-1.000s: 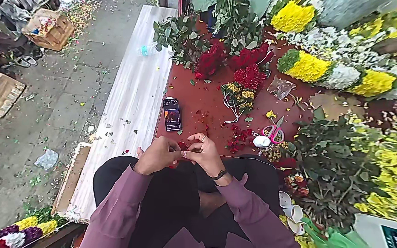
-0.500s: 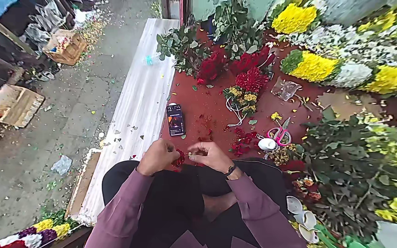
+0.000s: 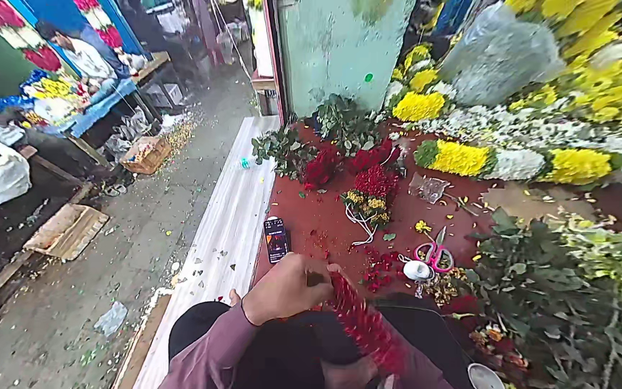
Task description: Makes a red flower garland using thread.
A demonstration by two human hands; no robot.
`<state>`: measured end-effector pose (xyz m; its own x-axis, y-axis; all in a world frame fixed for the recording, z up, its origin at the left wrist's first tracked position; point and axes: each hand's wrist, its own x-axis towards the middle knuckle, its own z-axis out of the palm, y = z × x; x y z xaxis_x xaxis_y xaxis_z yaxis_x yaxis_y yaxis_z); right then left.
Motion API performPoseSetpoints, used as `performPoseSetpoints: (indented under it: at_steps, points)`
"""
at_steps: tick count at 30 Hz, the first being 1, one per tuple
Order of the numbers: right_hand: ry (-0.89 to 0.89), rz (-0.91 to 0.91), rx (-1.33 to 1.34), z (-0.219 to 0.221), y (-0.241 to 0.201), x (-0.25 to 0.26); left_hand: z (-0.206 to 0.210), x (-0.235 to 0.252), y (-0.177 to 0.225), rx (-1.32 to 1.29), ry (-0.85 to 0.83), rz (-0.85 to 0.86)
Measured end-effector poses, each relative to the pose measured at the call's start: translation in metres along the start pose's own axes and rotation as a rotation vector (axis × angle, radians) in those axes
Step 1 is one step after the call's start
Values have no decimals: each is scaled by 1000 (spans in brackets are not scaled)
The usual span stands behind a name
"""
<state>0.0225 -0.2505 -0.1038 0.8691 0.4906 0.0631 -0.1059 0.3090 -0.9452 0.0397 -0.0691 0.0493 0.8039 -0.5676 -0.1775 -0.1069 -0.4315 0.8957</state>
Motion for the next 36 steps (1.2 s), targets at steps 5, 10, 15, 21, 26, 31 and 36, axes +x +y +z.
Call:
performPoseSetpoints:
  at_steps: [5,10,15,21,26,31,36]
  points:
    - [-201,18,242,4,-15,7,2,5,-30,259,417,-180]
    - [-120,-1,48,-12,-22,13,-12,-22,-68,252,144,-386]
    - [-140,100,-6,-19,-11,17,-15,-46,-84,18,-31,-430]
    - [-384,146,-147,-1,-9,9,-4,-45,-112,-64,88,-532]
    - [-166,151,-186,0,-12,11,-6,-55,-109,-34,32,-524]
    - [-342,432,-145,-32,-5,10,-4,-60,-100,68,33,-525]
    - [-117,687,-617,-85,29,30,1,-67,-94,131,20,-548]
